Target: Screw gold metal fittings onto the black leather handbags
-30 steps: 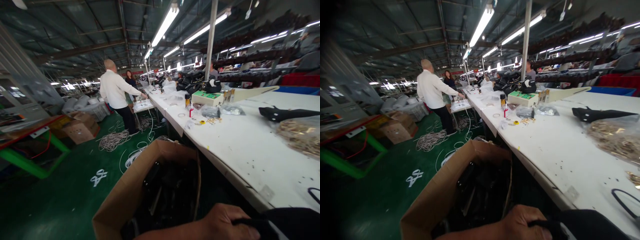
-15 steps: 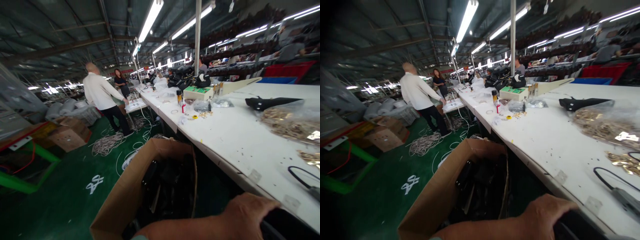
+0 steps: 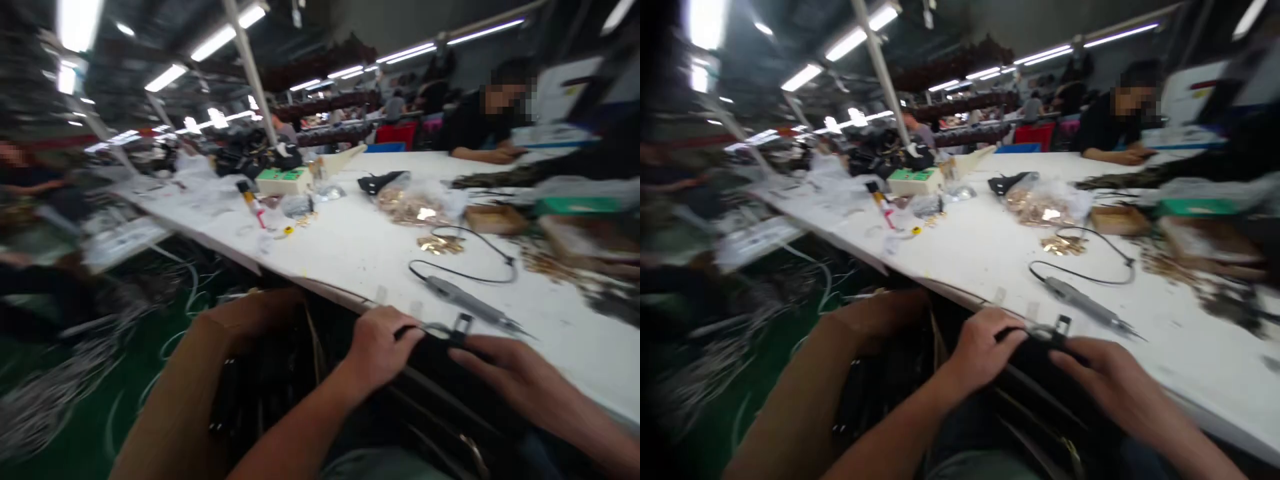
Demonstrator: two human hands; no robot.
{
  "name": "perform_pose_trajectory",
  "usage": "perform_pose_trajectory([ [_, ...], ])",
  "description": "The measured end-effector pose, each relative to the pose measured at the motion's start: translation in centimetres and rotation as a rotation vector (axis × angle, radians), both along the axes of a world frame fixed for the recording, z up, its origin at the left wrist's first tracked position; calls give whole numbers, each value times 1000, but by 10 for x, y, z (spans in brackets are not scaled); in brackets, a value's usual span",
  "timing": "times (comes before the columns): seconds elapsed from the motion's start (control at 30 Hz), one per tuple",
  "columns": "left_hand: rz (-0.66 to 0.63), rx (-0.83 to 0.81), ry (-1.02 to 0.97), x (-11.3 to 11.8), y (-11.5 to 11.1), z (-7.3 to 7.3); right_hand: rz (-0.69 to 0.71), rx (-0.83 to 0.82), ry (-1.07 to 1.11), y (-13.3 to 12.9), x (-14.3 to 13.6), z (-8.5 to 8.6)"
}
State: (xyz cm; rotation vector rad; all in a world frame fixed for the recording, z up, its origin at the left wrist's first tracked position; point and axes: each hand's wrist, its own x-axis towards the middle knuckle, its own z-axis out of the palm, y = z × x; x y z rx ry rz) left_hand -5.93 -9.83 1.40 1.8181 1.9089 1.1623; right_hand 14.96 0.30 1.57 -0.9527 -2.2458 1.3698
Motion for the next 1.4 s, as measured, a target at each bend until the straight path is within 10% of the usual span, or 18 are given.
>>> perform_pose_trajectory([
  [0.4, -239, -60, 343, 9, 76, -7, -24, -13, -70, 35, 5, -28],
  [0.9, -175, -448, -4, 6, 116, -53, -352, 128, -61, 80, 38, -34],
  [1.23, -401, -617, -192, 3, 107, -62, -397, 230, -145, 175, 8, -29],
  [1.4, -272, -545, -13, 4, 102, -65, -498, 309, -304, 243, -18, -49],
])
